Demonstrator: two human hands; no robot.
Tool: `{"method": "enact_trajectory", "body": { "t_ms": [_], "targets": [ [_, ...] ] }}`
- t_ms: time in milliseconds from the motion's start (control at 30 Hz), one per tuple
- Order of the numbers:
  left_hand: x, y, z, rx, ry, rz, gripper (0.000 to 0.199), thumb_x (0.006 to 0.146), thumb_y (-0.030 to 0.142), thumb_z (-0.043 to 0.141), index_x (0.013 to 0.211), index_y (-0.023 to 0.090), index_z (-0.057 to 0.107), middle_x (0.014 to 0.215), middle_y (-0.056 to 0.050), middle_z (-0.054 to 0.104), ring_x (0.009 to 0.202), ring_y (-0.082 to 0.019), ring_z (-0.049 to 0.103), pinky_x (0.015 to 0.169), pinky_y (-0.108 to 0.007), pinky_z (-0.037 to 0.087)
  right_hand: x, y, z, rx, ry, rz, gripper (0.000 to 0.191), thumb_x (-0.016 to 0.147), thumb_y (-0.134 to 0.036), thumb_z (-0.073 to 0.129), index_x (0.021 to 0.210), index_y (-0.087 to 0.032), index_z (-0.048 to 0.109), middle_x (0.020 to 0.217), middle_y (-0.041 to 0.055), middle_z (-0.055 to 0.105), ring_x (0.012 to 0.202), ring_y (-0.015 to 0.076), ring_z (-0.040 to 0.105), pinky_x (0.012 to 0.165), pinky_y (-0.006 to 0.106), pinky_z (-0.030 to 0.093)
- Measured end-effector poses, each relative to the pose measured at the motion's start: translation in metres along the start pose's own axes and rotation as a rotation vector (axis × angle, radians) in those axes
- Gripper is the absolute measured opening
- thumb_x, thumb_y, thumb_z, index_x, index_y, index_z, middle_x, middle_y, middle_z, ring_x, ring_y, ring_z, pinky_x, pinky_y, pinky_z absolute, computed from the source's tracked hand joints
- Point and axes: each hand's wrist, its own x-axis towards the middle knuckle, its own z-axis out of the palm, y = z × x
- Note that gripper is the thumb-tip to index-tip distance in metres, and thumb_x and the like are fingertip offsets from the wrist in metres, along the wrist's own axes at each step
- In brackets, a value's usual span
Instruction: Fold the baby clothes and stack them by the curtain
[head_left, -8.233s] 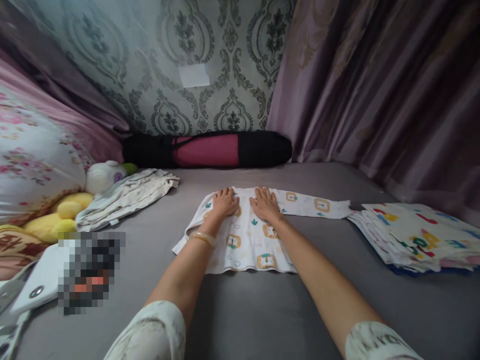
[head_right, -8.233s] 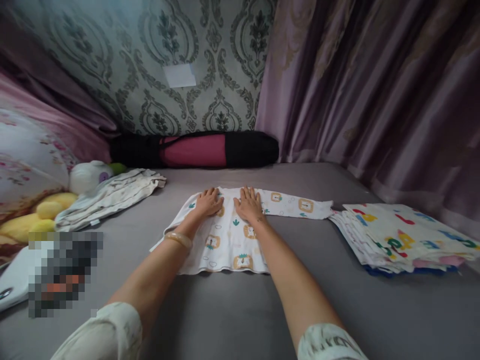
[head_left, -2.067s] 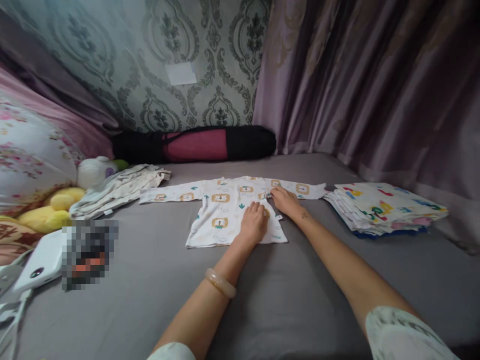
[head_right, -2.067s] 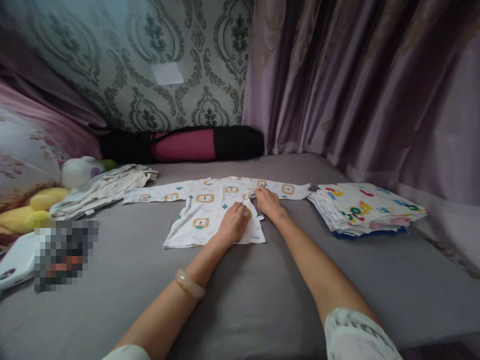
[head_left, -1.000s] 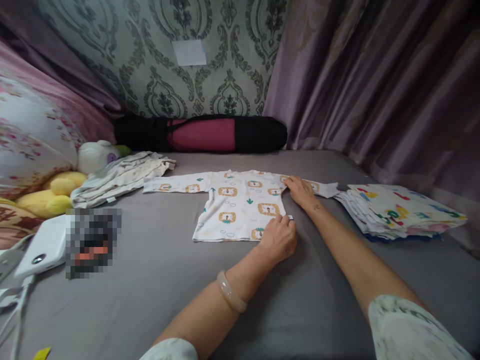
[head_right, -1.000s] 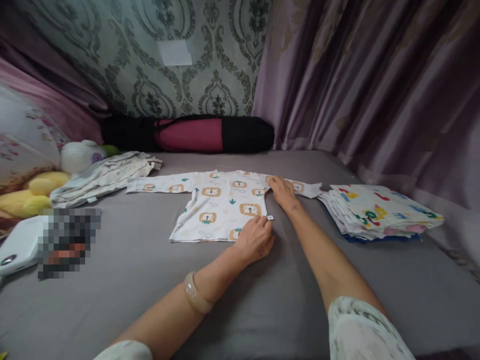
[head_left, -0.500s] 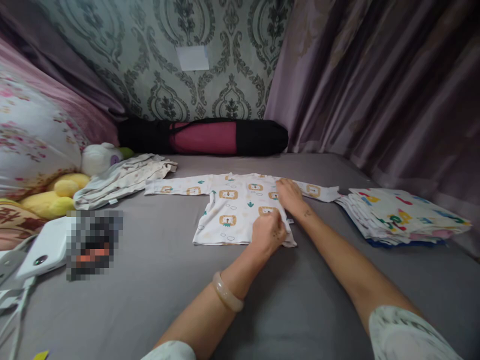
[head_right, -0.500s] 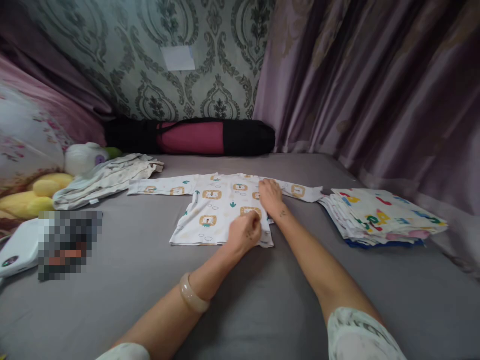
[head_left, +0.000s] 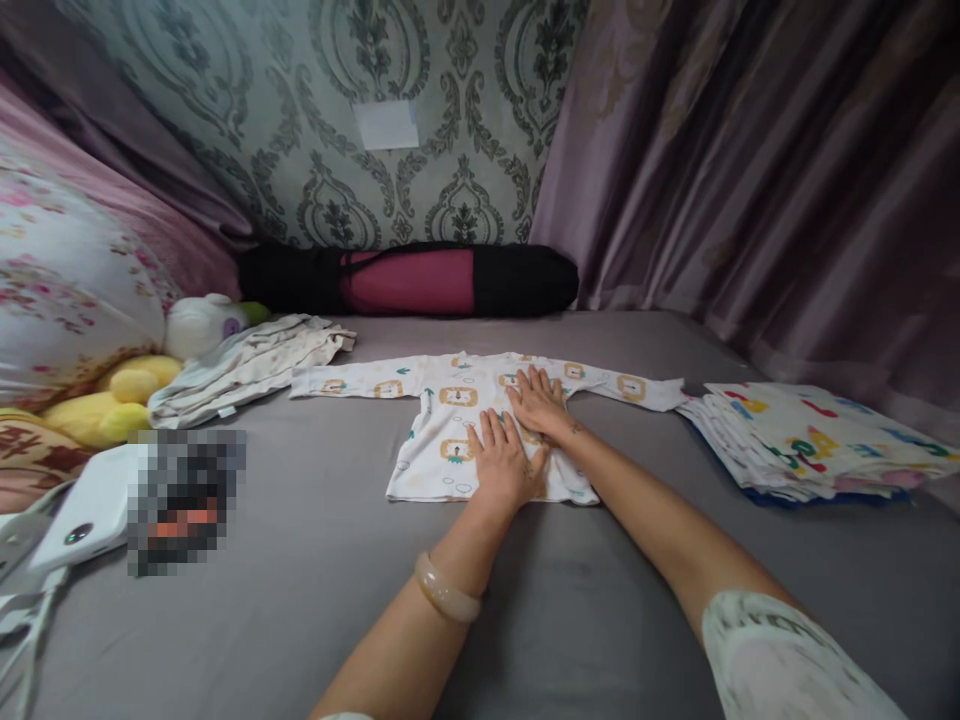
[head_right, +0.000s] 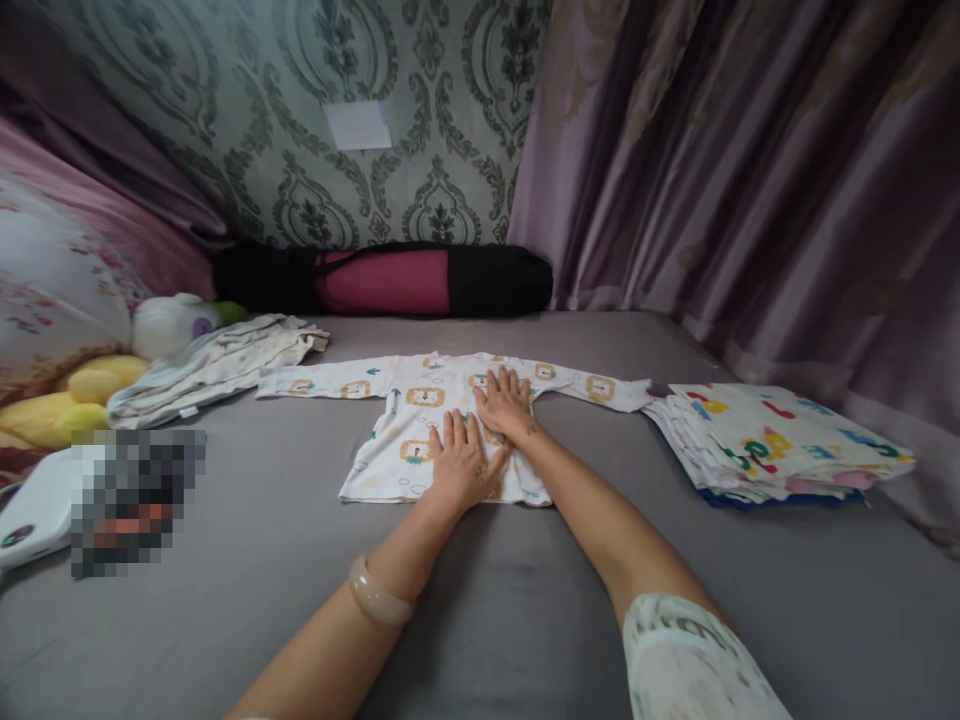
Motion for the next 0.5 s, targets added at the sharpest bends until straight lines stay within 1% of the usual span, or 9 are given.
{"method": "enact_trajectory", "body": {
  "t_ms": [67,167,267,367,400,433,500],
  "targets": [
    [-0.002,0.000,-0.003,0.000,-0.024,0.021,0.100,0.083,0.075,0.025,0.150,0.001,0.023,0.156,-0.025,0.016,0.146,-0.038,0.007,0.116,-0.059,0.006,0.011,-0.001,-0.001,-0.003,0.024,0.056,0.066,0.098,-0.051,0.016,0.153,-0.015,0.020,0.160,0.0141,0.011,0.146,0.0315,0.005,0.115,0.054,0.003],
    [-0.003,0.000,-0.006,0.009,-0.055,0.035,0.113,0.075,0.085,0.023,0.151,0.002,0.019,0.157,-0.024,0.012,0.146,-0.038,0.003,0.116,-0.060,0.004,0.022,-0.003,0.002,0.001,0.089,0.123,0.067,0.098,-0.052,0.016,0.153,-0.016,0.020,0.160,0.0158,0.013,0.146,0.0318,0.008,0.115,0.055,0.003],
    [-0.003,0.000,-0.007,0.008,-0.091,0.037,0.116,0.073,0.086,0.025,0.152,0.002,0.016,0.157,-0.024,0.010,0.146,-0.039,0.001,0.115,-0.061,0.002,0.027,-0.002,0.008,-0.015,0.156,0.138,0.066,0.098,-0.051,0.017,0.153,-0.016,0.022,0.159,0.0157,0.017,0.145,0.0315,0.011,0.114,0.055,0.005],
    [0.000,-0.002,-0.012,-0.039,-0.133,0.048,0.119,0.072,0.085,0.034,0.151,-0.001,0.015,0.157,-0.026,0.009,0.146,-0.040,0.000,0.114,-0.062,0.004,0.028,-0.001,0.011,-0.041,0.171,0.135,0.065,0.098,-0.051,0.017,0.152,-0.016,0.023,0.158,0.0153,0.019,0.145,0.0311,0.013,0.114,0.055,0.008],
    [0.002,-0.004,-0.017,-0.060,-0.153,0.061,0.117,0.071,0.084,0.038,0.150,0.000,0.018,0.157,-0.027,0.011,0.146,-0.041,0.003,0.114,-0.061,0.007,0.028,-0.001,0.012,-0.045,0.170,0.135,0.065,0.098,-0.051,0.017,0.152,-0.017,0.023,0.158,0.0153,0.019,0.145,0.0312,0.013,0.114,0.055,0.009],
    [0.005,-0.008,-0.022,-0.087,-0.171,0.075,0.112,0.072,0.082,0.042,0.149,0.002,0.024,0.156,-0.026,0.016,0.145,-0.041,0.009,0.114,-0.059,0.012,0.029,-0.001,0.012,-0.048,0.173,0.134,0.065,0.098,-0.051,0.017,0.152,-0.017,0.024,0.158,0.0152,0.020,0.145,0.0313,0.014,0.113,0.056,0.009],
    [0.013,-0.022,-0.037,-0.164,-0.171,0.092,0.087,0.080,0.071,0.045,0.141,0.010,0.041,0.150,-0.021,0.037,0.139,-0.036,0.031,0.111,-0.051,0.027,0.029,-0.001,0.012,-0.051,0.181,0.128,0.064,0.098,-0.050,0.018,0.152,-0.016,0.025,0.158,0.0154,0.021,0.145,0.0319,0.015,0.113,0.056,0.010]
  ]
}}
